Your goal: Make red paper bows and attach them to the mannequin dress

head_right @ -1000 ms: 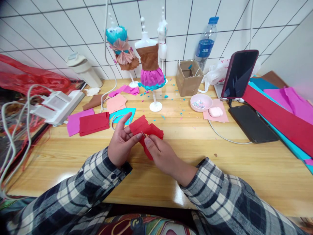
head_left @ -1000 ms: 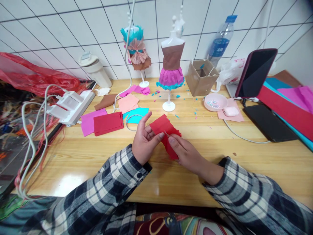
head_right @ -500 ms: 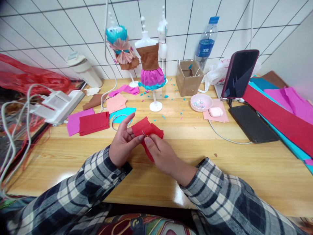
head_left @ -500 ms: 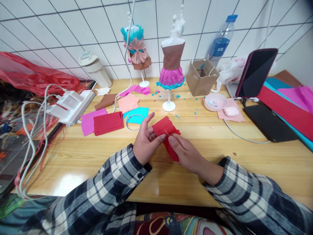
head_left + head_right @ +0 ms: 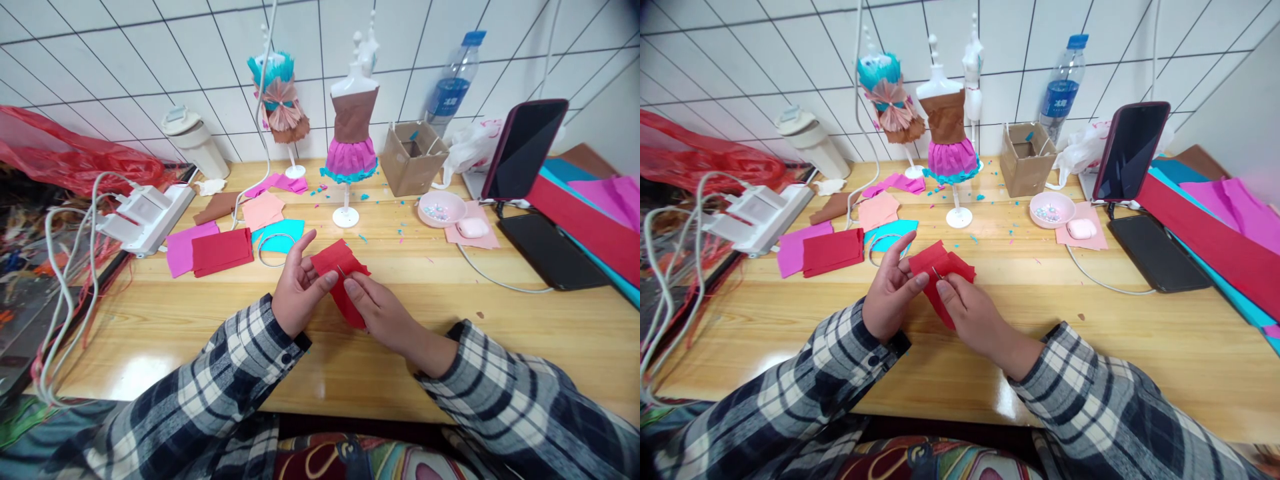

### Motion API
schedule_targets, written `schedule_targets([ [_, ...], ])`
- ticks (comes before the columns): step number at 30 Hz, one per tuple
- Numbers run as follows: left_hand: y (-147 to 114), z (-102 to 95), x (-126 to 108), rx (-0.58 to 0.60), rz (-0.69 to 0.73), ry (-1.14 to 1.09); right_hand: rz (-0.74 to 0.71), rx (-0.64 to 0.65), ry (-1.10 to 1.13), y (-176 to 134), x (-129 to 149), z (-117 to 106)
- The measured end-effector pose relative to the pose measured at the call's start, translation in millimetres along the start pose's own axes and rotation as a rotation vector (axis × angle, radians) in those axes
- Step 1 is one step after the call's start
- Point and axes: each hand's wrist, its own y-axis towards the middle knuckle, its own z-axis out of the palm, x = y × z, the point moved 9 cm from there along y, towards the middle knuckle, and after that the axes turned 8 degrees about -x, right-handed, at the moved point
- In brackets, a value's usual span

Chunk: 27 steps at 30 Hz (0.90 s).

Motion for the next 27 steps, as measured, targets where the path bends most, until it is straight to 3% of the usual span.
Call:
schedule_targets([
  [4,4.1,-7.6,0.8,-0.051,0.001,-0.007,-0.002,0.031,-0.017,-0.7,-0.6,2.2],
  [27,1.6,-0.1,6.6,-0.005,-0.069,-0.036,0.042,0.021,0.08,-1.9,-8.8,4.4],
])
